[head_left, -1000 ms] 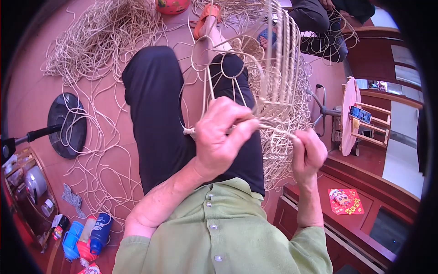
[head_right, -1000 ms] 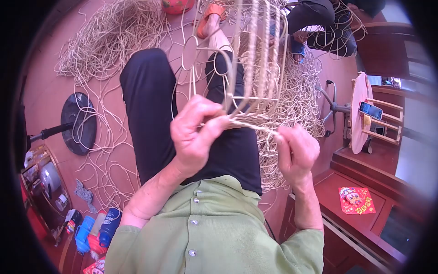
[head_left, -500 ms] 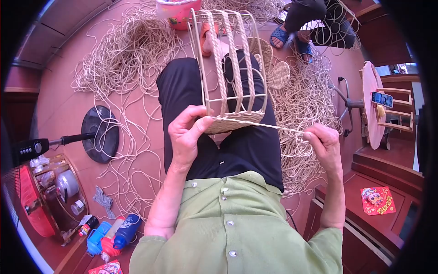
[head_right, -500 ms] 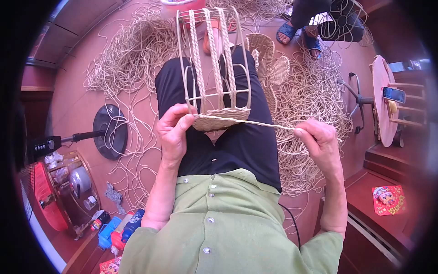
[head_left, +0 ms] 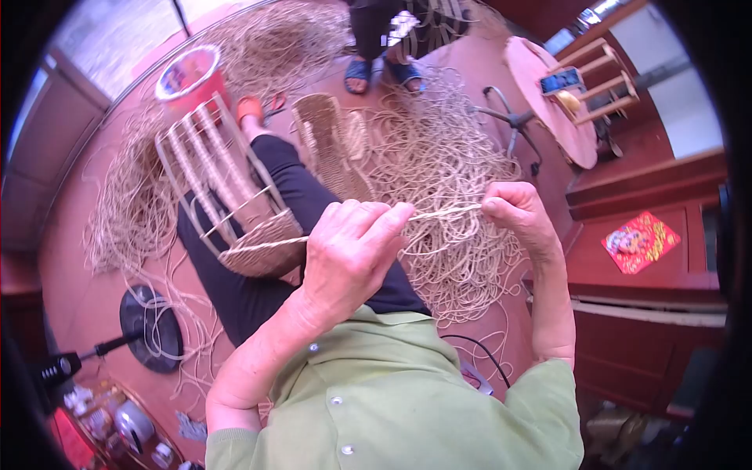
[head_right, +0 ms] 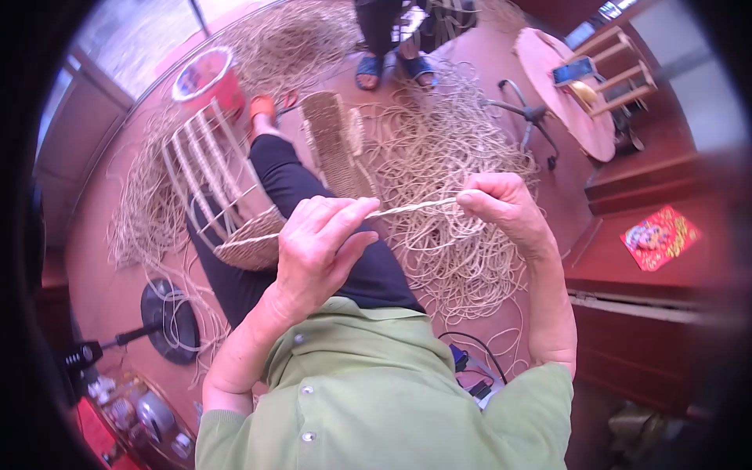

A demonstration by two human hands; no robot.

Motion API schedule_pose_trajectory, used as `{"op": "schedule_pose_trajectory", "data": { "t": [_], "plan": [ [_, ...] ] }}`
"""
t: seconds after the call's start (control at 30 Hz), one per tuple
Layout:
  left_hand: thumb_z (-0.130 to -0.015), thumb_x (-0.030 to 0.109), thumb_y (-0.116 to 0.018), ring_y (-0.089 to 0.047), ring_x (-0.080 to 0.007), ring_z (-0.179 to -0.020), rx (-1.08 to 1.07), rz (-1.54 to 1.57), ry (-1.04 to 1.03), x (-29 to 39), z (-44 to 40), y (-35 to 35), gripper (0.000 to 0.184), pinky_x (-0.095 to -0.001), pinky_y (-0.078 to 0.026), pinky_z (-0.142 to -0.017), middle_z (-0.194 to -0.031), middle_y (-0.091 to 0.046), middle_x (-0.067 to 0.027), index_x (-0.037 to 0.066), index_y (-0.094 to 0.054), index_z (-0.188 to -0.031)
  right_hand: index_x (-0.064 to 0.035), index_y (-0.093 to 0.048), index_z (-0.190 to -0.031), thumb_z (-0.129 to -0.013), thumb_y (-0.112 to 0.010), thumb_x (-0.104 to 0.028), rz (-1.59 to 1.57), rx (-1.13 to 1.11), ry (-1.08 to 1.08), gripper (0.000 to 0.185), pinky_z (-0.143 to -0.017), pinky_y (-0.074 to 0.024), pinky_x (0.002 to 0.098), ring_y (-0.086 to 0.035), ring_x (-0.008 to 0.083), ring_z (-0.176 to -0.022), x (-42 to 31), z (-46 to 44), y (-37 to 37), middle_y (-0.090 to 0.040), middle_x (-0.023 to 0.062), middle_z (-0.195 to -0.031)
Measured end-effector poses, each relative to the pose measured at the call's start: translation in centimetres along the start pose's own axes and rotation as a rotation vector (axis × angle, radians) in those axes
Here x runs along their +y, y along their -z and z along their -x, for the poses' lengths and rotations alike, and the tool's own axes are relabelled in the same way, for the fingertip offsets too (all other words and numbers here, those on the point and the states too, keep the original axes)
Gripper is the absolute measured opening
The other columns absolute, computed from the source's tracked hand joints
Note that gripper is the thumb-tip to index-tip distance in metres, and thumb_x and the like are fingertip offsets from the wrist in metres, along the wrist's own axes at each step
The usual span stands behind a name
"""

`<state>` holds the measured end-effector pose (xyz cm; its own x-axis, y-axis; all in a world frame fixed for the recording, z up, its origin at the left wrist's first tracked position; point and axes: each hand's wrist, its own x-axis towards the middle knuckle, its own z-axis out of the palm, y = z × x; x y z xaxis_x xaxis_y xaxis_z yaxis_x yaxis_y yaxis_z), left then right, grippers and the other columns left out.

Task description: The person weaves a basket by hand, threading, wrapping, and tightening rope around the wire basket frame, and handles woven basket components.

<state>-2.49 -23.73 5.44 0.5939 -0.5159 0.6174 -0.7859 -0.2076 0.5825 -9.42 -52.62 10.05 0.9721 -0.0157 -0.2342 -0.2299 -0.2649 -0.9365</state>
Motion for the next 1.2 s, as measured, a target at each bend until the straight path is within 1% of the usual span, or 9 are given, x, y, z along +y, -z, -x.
{"op": "schedule_pose_trajectory", "data": {
  "t": [0.23,0.33,0.4,0.5,0.67,0.8,0.9,1.03,1.2],
  "plan": [
    [-0.081,0.004,-0.078,-0.066,-0.0257,-0.075,-0.065,0.221,0.027,2.0,-3.6,-4.8,0.024,-0.0344,-0.051,-0.068,-0.086,-0.069,-0.0092,0.007,-0.071,-0.104,-0.0075,-0.065,-0.079,-0.102,-0.063,-0.025,-0.356,0.166,0.158,0.028,-0.048,-0.0299,0.0206,-0.04,0.0025,-0.054,1.4,4.8,3.7,-0.055,-0.005,-0.066],
    [-0.092,0.004,-0.07,-0.057,-0.0092,-0.07,-0.163,0.686,0.479,1.5,-4.0,-5.0,0.011,-0.0238,-0.044,-0.064,-0.08,-0.063,0.0002,0.002,-0.069,-0.103,-0.0061,-0.066,-0.092,-0.108,-0.051,-0.026,-0.956,0.039,0.408,0.03,-0.049,-0.0373,0.0209,-0.047,0.0065,-0.054,2.7,3.5,2.7,-0.06,-0.002,-0.07],
    [-0.098,0.008,-0.064,-0.048,-0.0001,-0.068,-0.193,0.97,0.714,1.3,-3.9,-4.7,0.009,-0.0196,-0.04,-0.059,-0.078,-0.059,0.0057,0.002,-0.069,-0.103,-0.0077,-0.065,-0.095,-0.109,-0.048,-0.036,-0.797,0.298,0.086,0.035,-0.05,-0.0363,0.0215,-0.043,0.005,-0.054,5.1,2.4,0.1,-0.05,-0.0069,-0.069],
    [-0.098,0.01,-0.065,-0.049,-0.0012,-0.066,-0.263,1.037,0.778,1.5,-3.7,-4.2,0.01,-0.0203,-0.041,-0.058,-0.078,-0.059,0.0049,0.002,-0.069,-0.102,-0.0015,-0.048,-0.146,-0.102,-0.06,-0.019,-0.564,0.041,0.122,0.048,-0.065,-0.0417,0.0209,-0.047,0.0042,-0.069,5.0,0.3,-5.6,-0.055,-0.002,-0.092],
    [-0.094,0.013,-0.07,-0.055,-0.007,-0.067,-0.285,0.886,0.869,1.8,-3.7,-3.9,0.01,-0.0261,-0.044,-0.061,-0.076,-0.061,0.0023,0.003,-0.068,-0.098,0.0007,-0.07,-0.111,-0.1,-0.062,-0.013,-0.557,0.155,0.43,0.019,-0.062,-0.0397,0.0214,-0.048,0.0065,-0.068,3.3,-1.1,-7.1,-0.057,0.0004,-0.093],
    [-0.082,0.005,-0.077,-0.066,-0.0278,-0.068,0.025,-0.047,0.061,1.6,-3.1,-4.0,0.016,-0.0365,-0.051,-0.06,-0.078,-0.066,-0.0109,0.004,-0.069,-0.096,0.0004,-0.072,-0.092,-0.098,-0.068,-0.017,-0.46,0.417,0.28,0.02,-0.055,-0.0377,0.0216,-0.049,0.0081,-0.061,4.2,-0.8,-6.1,-0.063,0.0036,-0.082],
    [-0.086,0.006,-0.074,-0.069,-0.0301,-0.075,-0.022,0.107,0.174,1.5,-1.9,-4.9,0.011,-0.0376,-0.054,-0.066,-0.086,-0.069,-0.0127,0.002,-0.069,-0.094,0.003,-0.073,-0.095,-0.094,-0.067,-0.005,-0.78,0.231,0.28,0.01,-0.058,-0.0436,0.0225,-0.055,0.009,-0.064,3.4,-0.7,-6.9,-0.063,0.0023,-0.081],
    [-0.09,0.008,-0.071,-0.069,-0.0282,-0.079,0.012,0.19,0.21,1.4,-1.3,-4.6,0.01,-0.0357,-0.054,-0.071,-0.089,-0.07,-0.013,0.003,-0.069,-0.097,0.0009,-0.071,-0.1,-0.092,-0.066,0.0,-0.479,0.226,0.401,0.01,-0.059,-0.045,0.0233,-0.057,0.0112,-0.068,3.1,-0.3,-8.6,-0.061,0.0055,-0.092],
    [-0.083,0.017,-0.079,-0.062,-0.0292,-0.104,0.212,-0.302,0.198,-0.2,3.4,1.4,0.028,-0.0434,-0.044,-0.096,-0.103,-0.069,-0.0072,0.007,-0.072,-0.108,-0.0051,-0.067,-0.092,-0.093,-0.07,-0.002,-0.716,0.258,0.397,0.004,-0.055,-0.0454,0.0214,-0.058,0.0124,-0.068,4.4,-1.8,-7.8,-0.058,0.0042,-0.09]
  ]
}}
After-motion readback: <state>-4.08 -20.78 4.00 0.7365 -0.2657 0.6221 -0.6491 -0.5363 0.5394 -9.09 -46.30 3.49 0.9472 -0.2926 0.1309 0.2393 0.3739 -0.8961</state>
